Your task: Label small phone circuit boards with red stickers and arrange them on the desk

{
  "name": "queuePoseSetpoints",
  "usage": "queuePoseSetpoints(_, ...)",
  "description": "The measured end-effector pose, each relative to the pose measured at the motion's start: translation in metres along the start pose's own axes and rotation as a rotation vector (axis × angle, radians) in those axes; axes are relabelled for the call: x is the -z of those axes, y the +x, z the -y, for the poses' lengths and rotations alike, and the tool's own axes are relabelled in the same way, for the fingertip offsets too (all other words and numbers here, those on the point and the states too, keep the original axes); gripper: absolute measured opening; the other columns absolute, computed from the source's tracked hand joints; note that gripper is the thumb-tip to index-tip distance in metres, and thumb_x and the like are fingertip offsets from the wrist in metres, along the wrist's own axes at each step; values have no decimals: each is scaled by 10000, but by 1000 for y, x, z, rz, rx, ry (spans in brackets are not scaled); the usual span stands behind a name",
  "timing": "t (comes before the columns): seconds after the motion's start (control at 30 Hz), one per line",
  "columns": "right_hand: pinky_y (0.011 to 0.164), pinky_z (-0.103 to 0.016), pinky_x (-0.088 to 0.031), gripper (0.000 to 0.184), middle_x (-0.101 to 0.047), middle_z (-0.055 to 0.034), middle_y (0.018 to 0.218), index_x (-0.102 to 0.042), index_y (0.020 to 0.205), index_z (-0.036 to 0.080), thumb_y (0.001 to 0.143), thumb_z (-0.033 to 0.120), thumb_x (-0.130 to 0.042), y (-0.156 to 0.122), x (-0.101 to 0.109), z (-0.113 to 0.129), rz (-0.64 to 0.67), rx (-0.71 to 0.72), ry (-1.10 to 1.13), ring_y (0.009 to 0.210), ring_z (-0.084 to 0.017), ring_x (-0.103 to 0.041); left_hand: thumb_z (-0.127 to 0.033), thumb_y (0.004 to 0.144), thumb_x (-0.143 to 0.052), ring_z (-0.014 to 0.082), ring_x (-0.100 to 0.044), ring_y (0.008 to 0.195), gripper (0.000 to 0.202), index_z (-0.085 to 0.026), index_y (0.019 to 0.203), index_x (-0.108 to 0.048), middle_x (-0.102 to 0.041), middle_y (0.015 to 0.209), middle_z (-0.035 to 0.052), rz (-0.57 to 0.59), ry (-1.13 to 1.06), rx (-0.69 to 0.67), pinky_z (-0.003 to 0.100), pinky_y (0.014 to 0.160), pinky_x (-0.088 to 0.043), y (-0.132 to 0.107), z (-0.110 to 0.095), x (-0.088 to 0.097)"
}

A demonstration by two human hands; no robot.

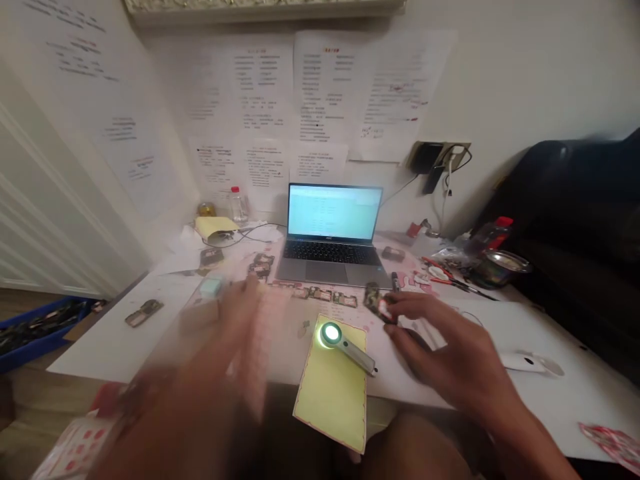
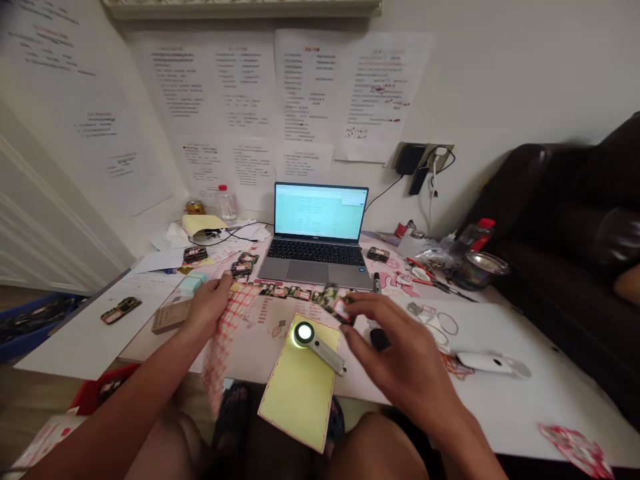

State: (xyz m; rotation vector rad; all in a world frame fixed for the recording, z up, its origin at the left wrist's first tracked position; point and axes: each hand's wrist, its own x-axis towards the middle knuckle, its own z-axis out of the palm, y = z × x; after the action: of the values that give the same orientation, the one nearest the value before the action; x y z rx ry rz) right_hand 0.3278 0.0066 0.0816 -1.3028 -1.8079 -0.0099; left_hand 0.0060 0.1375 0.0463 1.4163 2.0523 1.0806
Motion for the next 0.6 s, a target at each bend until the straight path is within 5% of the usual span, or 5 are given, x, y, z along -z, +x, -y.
queuePoseSetpoints(0.1,890,-376,-634,139,-842,-34,1094,-742,1076,321,991,430,-723,0,25,-31,-47,-103,-56,1029,-244,-805,-430,1075,-421,363,-738,1029,464,-125,995,-761,-779,960,187,-58,18,-20,464,929,-586,5,-3,-14)
queuePoseSetpoints(0.23,725,-372,-582,287,-839,-82,1084,-758,1115,326,990,577,-695,-6,57,-66,-46,-247,-171,947,-256,-787,-314,992,-567,332,-647,1343,309,-156,1196,-739,-751,1295,168,-82,35,-189,459,1197,-487,-41,10,-5)
queuePoseSetpoints(0.33,644,-371,-541,354,-843,-104,1099,-767,1121,335,995,652,-672,-10,74,-84,-46,-382,-231,968,-263,-785,-313,1029,-614,291,-728,1216,248,-242,1216,-760,-792,1251,96,154,117,-671,436,1121,-569,-99,35,8)
queuePoseSetpoints(0.43,623,-379,-543,423,-847,-86,1074,-782,1109,332,961,717,-690,-13,75,-97,-63,-369,-236,926,-276,-789,-332,919,-832,331,-641,1426,615,-273,1504,-652,-678,1571,74,538,339,-1120,460,1213,-542,-143,58,7)
queuePoseSetpoints(0.6,753,-378,-605,298,-842,-24,1089,-775,1114,330,967,587,-743,-8,59,-112,-104,-230,-146,900,-246,-774,-46,962,-591,244,-709,1339,604,-223,1539,-622,-749,1463,65,489,325,-1327,349,1201,-553,-149,65,-21)
